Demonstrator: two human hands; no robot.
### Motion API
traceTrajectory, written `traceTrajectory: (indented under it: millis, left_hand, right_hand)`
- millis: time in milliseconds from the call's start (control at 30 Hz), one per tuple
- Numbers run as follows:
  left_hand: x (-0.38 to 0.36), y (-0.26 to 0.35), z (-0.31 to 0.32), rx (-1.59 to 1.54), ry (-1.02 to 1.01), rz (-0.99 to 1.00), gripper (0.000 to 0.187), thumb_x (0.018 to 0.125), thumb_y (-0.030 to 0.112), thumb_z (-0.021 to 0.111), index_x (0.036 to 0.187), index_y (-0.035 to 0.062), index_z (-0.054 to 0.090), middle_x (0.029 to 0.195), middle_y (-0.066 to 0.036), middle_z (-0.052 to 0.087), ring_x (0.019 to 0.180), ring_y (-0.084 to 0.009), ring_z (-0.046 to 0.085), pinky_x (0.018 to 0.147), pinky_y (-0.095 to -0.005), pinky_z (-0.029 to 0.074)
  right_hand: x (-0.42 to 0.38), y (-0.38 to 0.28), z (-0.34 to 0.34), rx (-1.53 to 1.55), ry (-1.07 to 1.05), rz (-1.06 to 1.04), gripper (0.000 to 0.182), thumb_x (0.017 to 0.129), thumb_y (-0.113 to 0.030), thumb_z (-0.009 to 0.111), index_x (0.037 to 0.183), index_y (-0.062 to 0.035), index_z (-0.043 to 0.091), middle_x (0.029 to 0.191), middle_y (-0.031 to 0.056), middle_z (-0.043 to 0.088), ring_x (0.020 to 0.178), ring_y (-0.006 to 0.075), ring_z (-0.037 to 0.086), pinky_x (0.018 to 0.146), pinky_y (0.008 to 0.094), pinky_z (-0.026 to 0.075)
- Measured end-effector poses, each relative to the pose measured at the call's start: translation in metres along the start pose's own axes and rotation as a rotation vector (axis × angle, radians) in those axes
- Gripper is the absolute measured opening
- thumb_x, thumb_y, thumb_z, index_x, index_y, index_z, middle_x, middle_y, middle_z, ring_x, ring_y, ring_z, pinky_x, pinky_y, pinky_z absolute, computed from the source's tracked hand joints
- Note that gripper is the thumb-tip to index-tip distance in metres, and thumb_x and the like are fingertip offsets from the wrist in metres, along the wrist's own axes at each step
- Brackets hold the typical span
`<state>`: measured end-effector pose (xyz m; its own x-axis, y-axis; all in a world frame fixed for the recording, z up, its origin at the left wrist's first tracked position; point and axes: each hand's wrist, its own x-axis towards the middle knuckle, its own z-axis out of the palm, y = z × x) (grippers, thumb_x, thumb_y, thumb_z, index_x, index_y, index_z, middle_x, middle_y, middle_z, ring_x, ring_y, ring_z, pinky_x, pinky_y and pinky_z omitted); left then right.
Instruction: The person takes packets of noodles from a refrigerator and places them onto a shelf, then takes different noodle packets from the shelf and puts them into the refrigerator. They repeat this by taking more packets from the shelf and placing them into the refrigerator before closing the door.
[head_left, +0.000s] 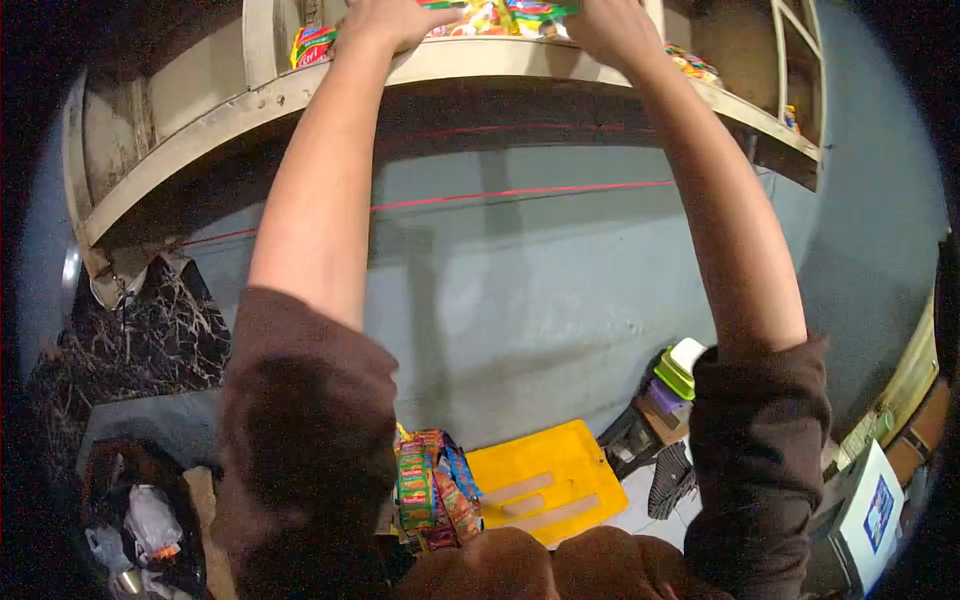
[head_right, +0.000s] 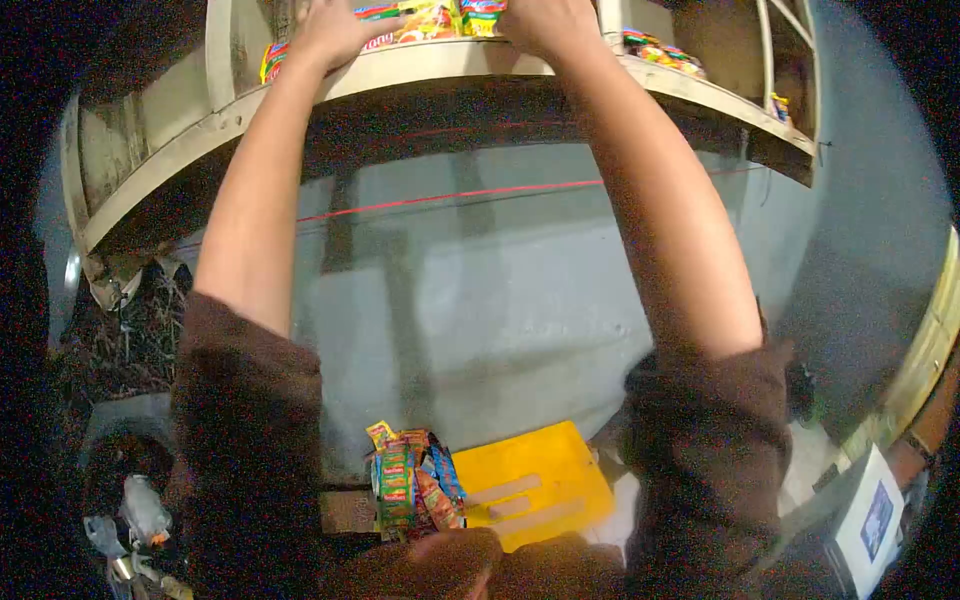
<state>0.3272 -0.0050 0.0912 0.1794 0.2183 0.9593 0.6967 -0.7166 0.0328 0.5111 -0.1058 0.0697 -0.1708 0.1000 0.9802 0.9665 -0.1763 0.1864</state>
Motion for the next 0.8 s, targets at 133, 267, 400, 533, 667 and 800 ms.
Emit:
traceTrajectory:
  millis: [133,267,400,533,667,800]
  left_hand:
    - [0.008,-0.003,-0.005,0.056,-0.17,-0.116,0.104,0.053,0.054,0.07,0.129,0.0006,0.025,0.134,-0.022,0.024,0.124,-0.0336,0.025,0.101,-0.0375,0.024]
    - [0.025,-0.02,0.005,0.009,-0.391,-0.18,0.112,0.051,0.055,0.071,0.132,-0.0018,0.017,0.135,-0.024,0.021,0.124,-0.0327,0.026,0.101,-0.0367,0.024]
    - [0.036,-0.026,0.012,-0.024,-0.484,-0.208,0.111,0.051,0.054,0.071,0.131,-0.004,0.019,0.132,-0.024,0.026,0.122,-0.032,0.03,0.1,-0.0348,0.027]
    - [0.036,-0.026,0.004,-0.048,-0.395,-0.073,0.091,0.05,0.044,0.075,0.119,-0.0037,0.039,0.114,-0.022,0.048,0.104,-0.0291,0.048,0.086,-0.032,0.04]
    - [0.018,-0.014,-0.001,-0.082,-0.097,-0.012,0.078,0.046,0.032,0.079,0.109,-0.0006,0.046,0.104,-0.02,0.054,0.095,-0.0261,0.053,0.08,-0.0314,0.042]
    - [0.004,-0.006,-0.008,-0.109,0.084,0.049,0.069,0.045,0.023,0.08,0.102,-0.0009,0.05,0.095,-0.015,0.054,0.088,-0.025,0.054,0.076,-0.0318,0.043]
  right_hand:
    - [0.037,0.018,0.047,-0.013,-0.097,0.015,0.059,0.068,-0.019,0.059,0.12,-0.0061,0.036,0.12,0.0196,0.039,0.113,0.0333,0.037,0.093,0.0381,0.034]
    - [0.058,0.028,0.083,0.085,-0.577,0.261,0.076,0.062,-0.034,0.061,0.127,-0.007,0.034,0.129,0.0165,0.037,0.117,0.0288,0.037,0.095,0.0364,0.033]
    - [0.068,0.036,0.094,-0.012,-0.69,0.238,0.074,0.063,-0.04,0.062,0.126,-0.0094,0.037,0.126,0.0143,0.041,0.115,0.0282,0.041,0.095,0.0384,0.034]
    - [0.057,0.033,0.082,-0.226,-0.491,0.123,0.072,0.058,-0.039,0.07,0.118,-0.0112,0.042,0.12,0.015,0.042,0.115,0.031,0.037,0.093,0.0461,0.032]
    - [0.043,0.026,0.07,-0.267,-0.318,0.115,0.067,0.055,-0.035,0.073,0.112,-0.0103,0.046,0.113,0.0149,0.044,0.113,0.0315,0.036,0.091,0.0466,0.032]
    - [0.035,0.023,0.062,-0.19,-0.005,0.149,0.039,0.066,-0.022,0.066,0.098,-0.0058,0.05,0.096,0.0158,0.054,0.1,0.0309,0.049,0.079,0.0429,0.04]
